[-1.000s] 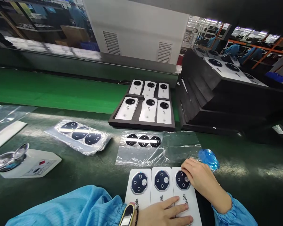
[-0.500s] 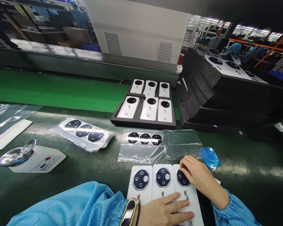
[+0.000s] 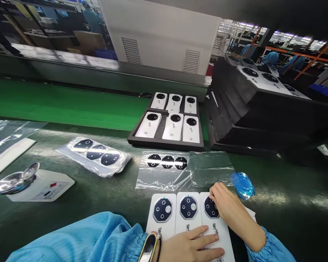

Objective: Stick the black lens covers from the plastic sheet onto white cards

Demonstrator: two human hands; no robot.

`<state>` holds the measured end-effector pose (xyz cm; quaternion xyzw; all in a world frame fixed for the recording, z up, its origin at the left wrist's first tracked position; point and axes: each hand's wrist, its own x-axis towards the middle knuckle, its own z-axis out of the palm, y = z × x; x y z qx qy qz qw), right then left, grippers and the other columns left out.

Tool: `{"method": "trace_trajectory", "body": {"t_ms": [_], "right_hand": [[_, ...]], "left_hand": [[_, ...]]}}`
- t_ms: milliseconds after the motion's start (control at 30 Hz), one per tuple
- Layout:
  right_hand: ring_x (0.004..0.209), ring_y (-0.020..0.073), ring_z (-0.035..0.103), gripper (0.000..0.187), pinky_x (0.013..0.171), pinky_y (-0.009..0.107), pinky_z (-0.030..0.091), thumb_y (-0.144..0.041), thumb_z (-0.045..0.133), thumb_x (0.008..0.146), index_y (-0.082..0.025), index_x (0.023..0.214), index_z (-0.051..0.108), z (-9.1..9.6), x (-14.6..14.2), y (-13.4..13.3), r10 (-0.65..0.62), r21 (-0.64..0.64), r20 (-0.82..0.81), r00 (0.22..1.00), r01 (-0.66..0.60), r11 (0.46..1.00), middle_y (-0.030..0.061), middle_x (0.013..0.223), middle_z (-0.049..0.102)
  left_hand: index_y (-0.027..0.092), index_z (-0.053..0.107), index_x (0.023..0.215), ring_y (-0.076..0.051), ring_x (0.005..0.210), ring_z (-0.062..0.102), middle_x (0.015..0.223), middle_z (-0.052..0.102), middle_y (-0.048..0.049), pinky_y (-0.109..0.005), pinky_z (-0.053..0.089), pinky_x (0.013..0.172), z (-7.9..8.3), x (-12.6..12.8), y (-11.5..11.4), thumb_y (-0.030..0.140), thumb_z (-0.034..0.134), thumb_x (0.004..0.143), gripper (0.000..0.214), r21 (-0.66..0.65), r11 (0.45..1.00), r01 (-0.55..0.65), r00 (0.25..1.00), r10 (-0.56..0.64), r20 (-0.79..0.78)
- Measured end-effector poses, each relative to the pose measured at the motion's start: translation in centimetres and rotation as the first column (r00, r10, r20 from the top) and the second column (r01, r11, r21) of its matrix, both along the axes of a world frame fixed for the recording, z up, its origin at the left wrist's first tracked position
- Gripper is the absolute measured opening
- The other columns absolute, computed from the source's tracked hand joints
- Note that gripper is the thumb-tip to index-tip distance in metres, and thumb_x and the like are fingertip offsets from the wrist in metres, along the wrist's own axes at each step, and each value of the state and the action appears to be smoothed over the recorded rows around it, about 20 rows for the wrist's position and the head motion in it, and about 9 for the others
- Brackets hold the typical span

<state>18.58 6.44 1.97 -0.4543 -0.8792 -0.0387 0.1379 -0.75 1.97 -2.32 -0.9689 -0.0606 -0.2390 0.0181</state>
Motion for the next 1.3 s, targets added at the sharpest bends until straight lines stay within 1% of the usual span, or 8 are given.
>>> {"method": "trace_trajectory", "body": {"t_ms": [133,200,333,500,633,800,1000,1300], "right_hand": [[0.057,0.0138,0.046,0.031,0.05,0.025,0.036,-0.011,0.024,0.095,-0.021,0.072,0.041,-0.42,-0.09,-0.17,-0.004,0.064,0.021,1.0,0.002,0.998,-0.0002,0.065,0.048],[0.058,0.0147,0.046,0.03,0.052,0.026,0.036,-0.011,0.026,0.095,-0.021,0.072,0.042,-0.69,-0.13,-0.34,-0.009,0.094,0.036,0.999,0.005,0.996,0.0003,0.066,0.048],[0.061,0.0164,0.045,0.027,0.055,0.028,0.034,-0.006,0.031,0.091,-0.021,0.073,0.043,-1.02,-0.14,-0.69,-0.013,0.133,0.072,0.997,0.004,0.991,0.0011,0.067,0.047],[0.062,0.0171,0.044,0.027,0.056,0.029,0.033,-0.001,0.031,0.087,-0.02,0.074,0.044,-0.86,-0.26,-0.85,-0.005,0.161,0.094,0.996,-0.01,0.987,0.0016,0.068,0.048],[0.059,0.0166,0.043,0.029,0.053,0.028,0.031,0.001,0.029,0.086,-0.02,0.072,0.042,-0.6,-0.48,-0.86,-0.01,0.19,0.09,0.996,-0.008,0.982,0.0012,0.065,0.047],[0.058,0.0157,0.044,0.029,0.053,0.027,0.032,0.001,0.029,0.086,-0.02,0.071,0.042,-0.39,-0.54,-0.83,0.002,0.205,0.093,0.996,-0.021,0.979,0.0008,0.064,0.047],[0.057,0.0147,0.044,0.029,0.052,0.026,0.033,0.002,0.029,0.086,-0.02,0.072,0.042,-0.23,-0.41,-0.81,0.022,0.199,0.086,0.996,-0.039,0.979,0.0004,0.064,0.047],[0.055,0.014,0.046,0.031,0.05,0.025,0.035,0.001,0.028,0.087,-0.02,0.069,0.043,-0.24,-0.28,-0.58,0.058,0.207,0.054,0.997,-0.068,0.976,0.0004,0.062,0.049]], "left_hand": [[0.025,0.055,0.126,-0.015,0.128,0.043,0.133,0.053,0.0087,-0.029,0.037,0.107,0.01,0.02,-0.02,0.031,0.034,0.099,0.035,0.055,0.998,-0.012,0.999,0.014,-0.038],[0.022,0.055,0.126,-0.015,0.129,0.042,0.133,0.053,0.009,-0.028,0.039,0.105,0.12,0.01,0.04,0.032,0.036,0.098,0.035,0.073,0.997,-0.018,0.998,0.022,-0.059],[0.017,0.053,0.128,-0.013,0.13,0.041,0.132,0.054,0.0093,-0.025,0.039,0.104,0.47,-0.08,0.21,0.028,0.029,0.099,0.039,0.066,0.998,-0.019,0.997,0.023,-0.07],[0.027,0.055,0.127,-0.017,0.128,0.044,0.132,0.054,0.0078,-0.028,0.042,0.103,0.11,-0.07,0.25,0.034,0.038,0.097,0.035,0.077,0.997,0.007,1.0,-0.005,-0.025],[0.029,0.057,0.125,-0.016,0.126,0.046,0.129,0.057,0.0092,-0.028,0.044,0.102,-0.11,0.02,0.18,0.032,0.037,0.097,0.035,0.09,0.996,0.0,1.0,0.0,-0.004],[0.029,0.058,0.124,-0.015,0.126,0.046,0.128,0.057,0.0097,-0.028,0.042,0.105,-0.15,0.02,0.07,0.029,0.038,0.097,0.033,0.054,0.999,-0.001,1.0,0.0,0.014],[0.03,0.058,0.124,-0.016,0.126,0.047,0.127,0.057,0.0102,-0.027,0.046,0.102,-0.2,-0.02,0.05,0.03,0.044,0.095,0.033,0.056,0.998,-0.009,1.0,0.008,0.017],[0.029,0.057,0.124,-0.014,0.125,0.047,0.127,0.057,0.0114,-0.028,0.044,0.103,-0.18,-0.02,-0.01,0.028,0.039,0.097,0.033,0.035,0.999,-0.022,1.0,0.021,0.014]]}}
